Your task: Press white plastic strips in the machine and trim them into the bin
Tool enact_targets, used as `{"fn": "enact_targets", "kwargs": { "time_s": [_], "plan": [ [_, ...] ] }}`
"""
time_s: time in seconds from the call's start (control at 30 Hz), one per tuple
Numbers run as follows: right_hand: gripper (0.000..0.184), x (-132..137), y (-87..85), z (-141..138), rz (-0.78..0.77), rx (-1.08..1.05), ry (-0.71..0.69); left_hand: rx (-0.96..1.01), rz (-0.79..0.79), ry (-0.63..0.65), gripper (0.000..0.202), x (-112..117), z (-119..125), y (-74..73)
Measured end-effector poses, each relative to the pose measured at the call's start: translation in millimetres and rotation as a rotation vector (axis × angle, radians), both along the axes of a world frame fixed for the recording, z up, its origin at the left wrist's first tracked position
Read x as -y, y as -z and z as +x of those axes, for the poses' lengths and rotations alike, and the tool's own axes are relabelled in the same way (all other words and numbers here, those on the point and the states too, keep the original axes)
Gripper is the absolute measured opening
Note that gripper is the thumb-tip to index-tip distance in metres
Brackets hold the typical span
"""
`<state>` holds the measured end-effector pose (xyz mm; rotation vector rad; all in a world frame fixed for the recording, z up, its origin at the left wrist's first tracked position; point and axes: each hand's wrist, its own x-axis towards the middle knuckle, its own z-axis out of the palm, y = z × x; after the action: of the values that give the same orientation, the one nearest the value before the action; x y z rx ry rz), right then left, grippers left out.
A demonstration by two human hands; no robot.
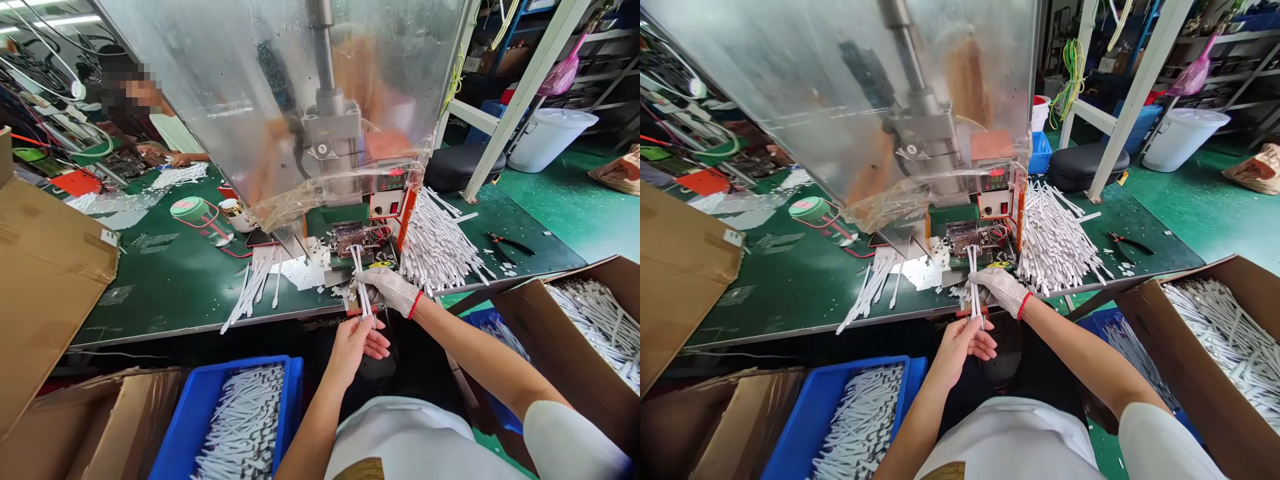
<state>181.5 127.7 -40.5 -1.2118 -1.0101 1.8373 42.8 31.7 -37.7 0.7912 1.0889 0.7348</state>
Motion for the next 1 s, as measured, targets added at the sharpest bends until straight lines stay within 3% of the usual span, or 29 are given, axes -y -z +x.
{"fn": "enact_targets", "kwargs": {
  "time_s": [0.37,0.73,1.0],
  "plan": [
    [0.033,-16.8,27.6,0.4,-0.006,0.016,0.054,0.020,0.006,-0.050,0.057,-2.1,4.1,-1.0],
    [0.024,-13.8,10.3,-1.8,-0.073,0.015,0.060,0.028,-0.001,-0.050,0.054,-0.3,4.2,-1.2],
    [0.023,-27.0,10.0,-4.5,-0.024,0.027,0.119,0.079,-0.048,-0.023,0.058,-1.9,7.1,-0.6]
  ]
}}
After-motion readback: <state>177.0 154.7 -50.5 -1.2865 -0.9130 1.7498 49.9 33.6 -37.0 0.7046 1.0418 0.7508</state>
